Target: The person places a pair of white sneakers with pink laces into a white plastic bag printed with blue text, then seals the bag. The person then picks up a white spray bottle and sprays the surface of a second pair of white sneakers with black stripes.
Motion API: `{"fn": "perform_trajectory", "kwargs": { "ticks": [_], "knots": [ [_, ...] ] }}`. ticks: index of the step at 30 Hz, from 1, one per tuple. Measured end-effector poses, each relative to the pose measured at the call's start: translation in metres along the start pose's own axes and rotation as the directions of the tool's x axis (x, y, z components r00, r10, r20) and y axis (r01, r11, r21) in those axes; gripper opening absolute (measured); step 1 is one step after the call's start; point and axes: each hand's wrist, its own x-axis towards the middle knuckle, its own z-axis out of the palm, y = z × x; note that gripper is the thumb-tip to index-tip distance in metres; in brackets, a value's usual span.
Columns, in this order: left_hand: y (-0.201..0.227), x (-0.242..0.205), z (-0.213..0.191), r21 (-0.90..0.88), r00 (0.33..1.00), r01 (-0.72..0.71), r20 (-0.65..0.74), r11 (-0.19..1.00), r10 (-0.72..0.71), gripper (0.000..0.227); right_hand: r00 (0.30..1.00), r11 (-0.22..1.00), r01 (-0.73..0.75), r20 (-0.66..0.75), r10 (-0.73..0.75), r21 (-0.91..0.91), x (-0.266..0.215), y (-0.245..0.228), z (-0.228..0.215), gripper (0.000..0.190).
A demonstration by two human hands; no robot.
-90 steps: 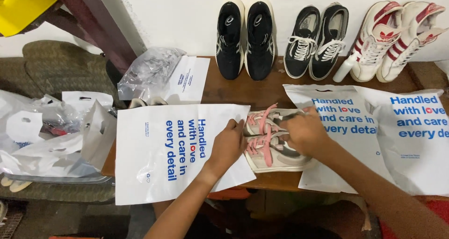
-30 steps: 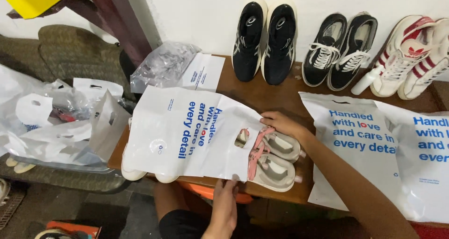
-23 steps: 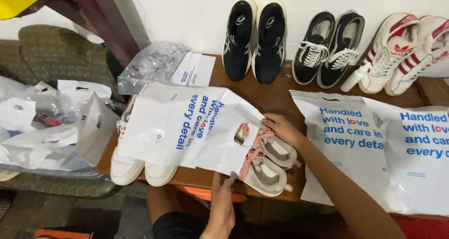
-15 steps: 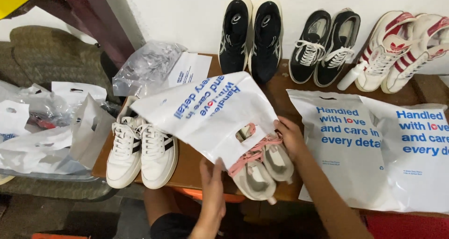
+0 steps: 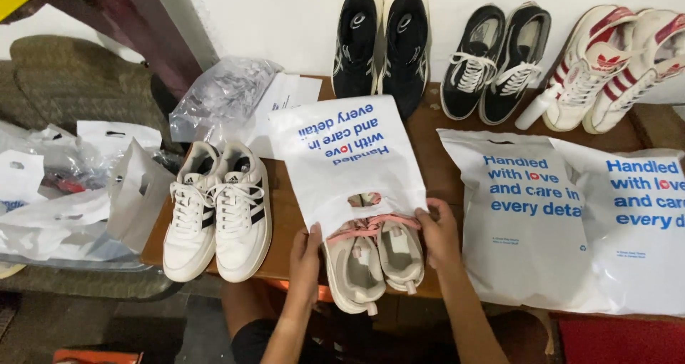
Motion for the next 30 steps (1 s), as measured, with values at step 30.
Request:
{"fn": "perform_trajectory", "kwargs": {
  "ticks": [30],
  "knots": [
    [-0.033,0.001,0.004,-0.387,0.97,-0.068,-0.24,0.92,-0.029,0.021,0.995,0.997,0.028,-0.098,-0.021,0.069,-0.051,0.005,0.024,0.038]
  ]
}}
